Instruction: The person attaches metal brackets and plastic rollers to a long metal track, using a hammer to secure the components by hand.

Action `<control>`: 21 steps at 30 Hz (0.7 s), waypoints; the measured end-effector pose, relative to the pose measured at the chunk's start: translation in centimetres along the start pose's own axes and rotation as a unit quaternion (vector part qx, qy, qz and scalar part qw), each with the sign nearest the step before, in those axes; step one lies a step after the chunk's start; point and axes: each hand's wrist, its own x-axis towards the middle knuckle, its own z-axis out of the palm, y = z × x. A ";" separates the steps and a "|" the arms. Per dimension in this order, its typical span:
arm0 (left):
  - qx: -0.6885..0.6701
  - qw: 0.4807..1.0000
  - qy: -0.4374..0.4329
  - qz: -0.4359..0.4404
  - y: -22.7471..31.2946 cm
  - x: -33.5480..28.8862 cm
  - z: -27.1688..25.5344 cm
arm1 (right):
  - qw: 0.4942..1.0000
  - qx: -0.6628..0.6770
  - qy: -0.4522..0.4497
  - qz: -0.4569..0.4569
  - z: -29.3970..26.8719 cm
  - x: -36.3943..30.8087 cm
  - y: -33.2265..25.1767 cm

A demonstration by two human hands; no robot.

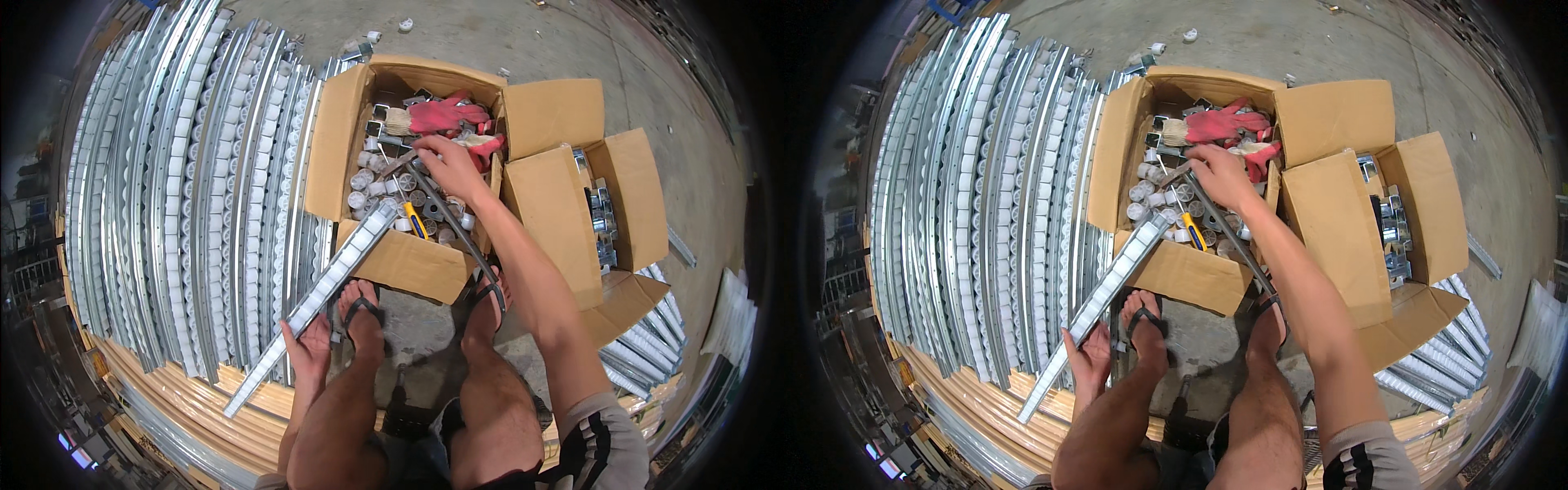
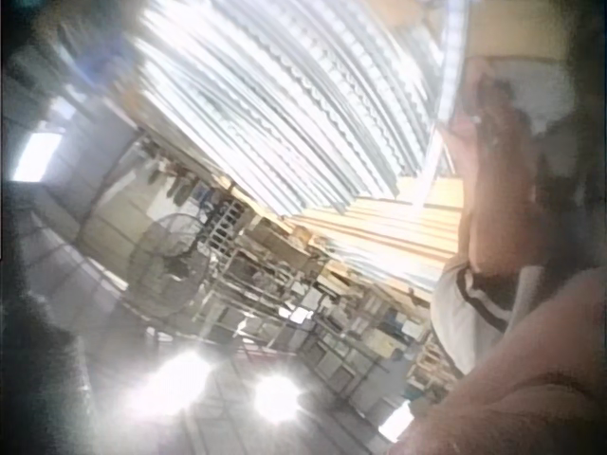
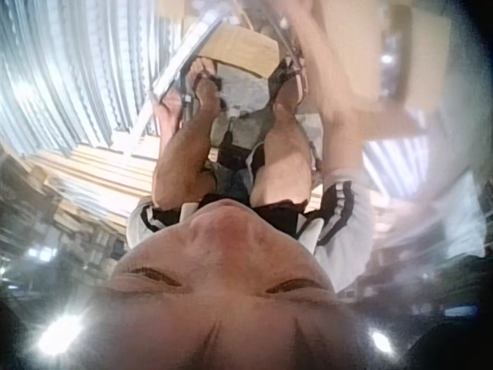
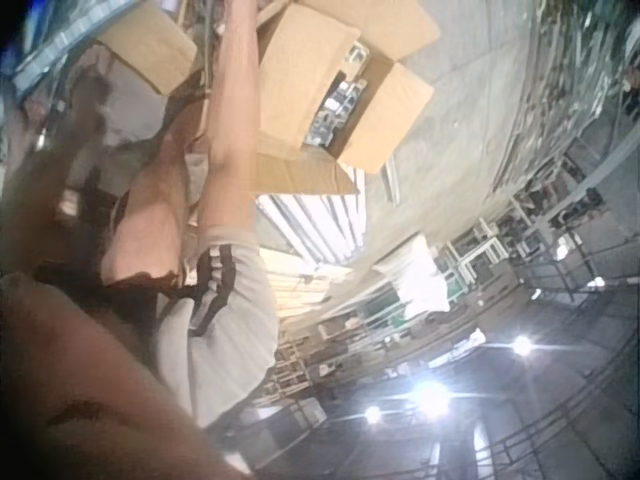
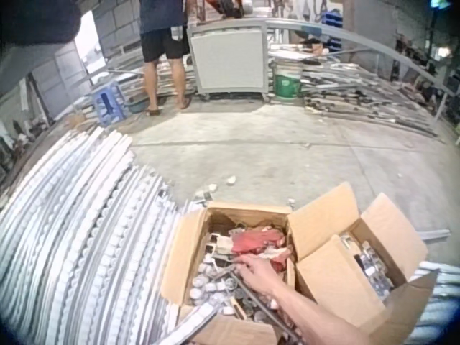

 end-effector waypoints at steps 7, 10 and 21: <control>0.341 0.939 -0.021 0.036 0.3 -4.0 1.0 | 0.921 -0.352 -0.124 -0.111 3.1 6.1 0.3; 0.534 0.793 -0.007 0.291 0.5 -4.6 2.7 | 0.900 -0.404 -0.111 -0.123 4.6 6.6 0.1; 0.750 0.415 -0.188 0.479 0.7 2.8 10.4 | 0.864 -0.471 -0.153 -0.094 4.6 8.7 -0.7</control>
